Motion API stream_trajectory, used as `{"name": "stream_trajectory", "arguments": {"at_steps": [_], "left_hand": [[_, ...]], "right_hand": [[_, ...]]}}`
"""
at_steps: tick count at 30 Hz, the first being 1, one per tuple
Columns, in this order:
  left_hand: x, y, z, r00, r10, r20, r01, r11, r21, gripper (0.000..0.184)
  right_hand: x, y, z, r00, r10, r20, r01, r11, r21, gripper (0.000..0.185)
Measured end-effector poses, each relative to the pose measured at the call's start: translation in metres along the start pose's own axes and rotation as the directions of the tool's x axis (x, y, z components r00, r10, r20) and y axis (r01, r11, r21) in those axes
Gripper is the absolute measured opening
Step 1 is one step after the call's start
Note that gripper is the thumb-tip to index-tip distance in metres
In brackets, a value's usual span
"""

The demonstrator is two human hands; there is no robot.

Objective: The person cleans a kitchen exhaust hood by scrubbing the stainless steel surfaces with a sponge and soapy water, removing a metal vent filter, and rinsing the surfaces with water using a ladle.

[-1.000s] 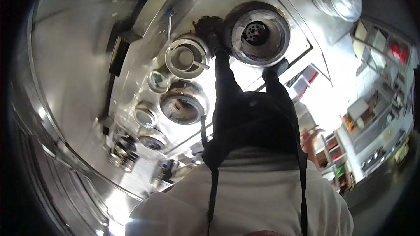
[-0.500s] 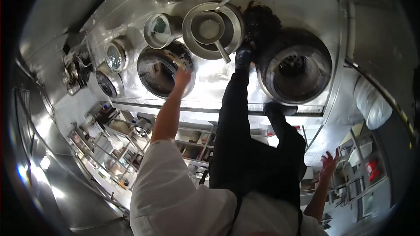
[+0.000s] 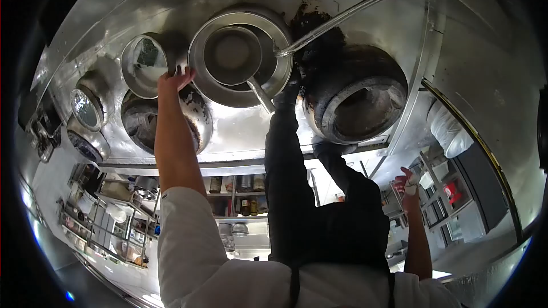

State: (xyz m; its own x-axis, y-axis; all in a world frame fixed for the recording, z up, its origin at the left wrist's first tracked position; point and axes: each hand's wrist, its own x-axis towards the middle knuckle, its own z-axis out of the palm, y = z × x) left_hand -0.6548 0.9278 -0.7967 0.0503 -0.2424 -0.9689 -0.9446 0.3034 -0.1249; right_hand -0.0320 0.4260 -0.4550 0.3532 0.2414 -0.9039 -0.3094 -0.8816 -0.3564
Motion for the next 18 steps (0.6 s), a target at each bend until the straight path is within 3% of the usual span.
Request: {"name": "stream_trajectory", "arguments": {"at_steps": [1,2,4,5,7,10,11,12,13,14,15,16,18], "left_hand": [[-0.003,0.01,-0.008,0.998,-0.051,-0.034,0.05,0.998,-0.033,0.034],[-0.002,0.02,-0.012,0.995,-0.023,-0.097,0.029,0.998,0.051,0.033],[0.045,0.072,-0.04,0.926,0.364,-0.104,-0.329,0.909,0.254,0.031],[0.059,0.081,-0.046,0.837,0.544,-0.068,-0.493,0.8,0.342,0.03],[0.045,0.073,-0.033,0.9,0.399,-0.176,-0.37,0.912,0.178,0.034],[0.065,0.068,-0.029,0.761,0.574,0.302,-0.643,0.729,0.236,0.038],[0.092,0.077,-0.034,0.601,0.685,0.411,-0.766,0.346,0.543,0.039],[0.124,0.099,-0.042,0.44,0.701,0.561,-0.695,-0.13,0.707,0.039],[0.107,0.094,-0.041,0.388,0.699,0.6,-0.508,-0.381,0.773,0.051],[0.086,0.086,-0.04,0.334,0.695,0.637,-0.22,-0.599,0.77,0.064],[0.062,0.077,-0.037,0.279,0.688,0.67,0.072,-0.711,0.7,0.078],[0.043,0.072,-0.033,0.262,0.68,0.685,0.198,-0.732,0.652,0.076],[0.011,0.074,-0.023,0.298,0.66,0.69,0.178,-0.748,0.639,0.074]], "right_hand": [[0.0,-0.016,0.007,1.0,0.013,0.007,-0.014,0.999,0.044,0.05],[0.0,-0.032,0.013,1.0,0.021,0.009,-0.022,0.996,0.087,0.046],[-0.004,-0.063,0.033,1.0,-0.011,-0.026,0.008,0.99,-0.138,0.051],[-0.004,-0.073,0.037,0.999,-0.032,-0.036,0.022,0.968,-0.248,0.054],[0.0,-0.077,0.036,0.999,-0.042,-0.019,0.036,0.972,-0.232,0.05],[0.0,-0.076,0.036,1.0,-0.018,-0.007,0.016,0.968,-0.249,0.049],[-0.001,-0.076,0.035,0.999,-0.028,-0.028,0.019,0.961,-0.275,0.044],[-0.001,-0.079,0.035,0.999,-0.034,-0.038,0.021,0.953,-0.303,0.04],[0.0,-0.079,0.035,0.999,-0.033,-0.036,0.019,0.943,-0.333,0.037],[0.004,-0.073,0.031,0.998,-0.025,-0.052,0.01,0.964,-0.267,0.036],[0.009,-0.063,0.022,1.0,0.002,-0.028,-0.01,0.953,-0.302,0.045],[0.011,-0.059,0.019,1.0,0.016,-0.023,-0.021,0.965,-0.26,0.044],[0.013,-0.058,0.018,1.0,0.026,0.001,-0.026,0.974,-0.225,0.041]]}}
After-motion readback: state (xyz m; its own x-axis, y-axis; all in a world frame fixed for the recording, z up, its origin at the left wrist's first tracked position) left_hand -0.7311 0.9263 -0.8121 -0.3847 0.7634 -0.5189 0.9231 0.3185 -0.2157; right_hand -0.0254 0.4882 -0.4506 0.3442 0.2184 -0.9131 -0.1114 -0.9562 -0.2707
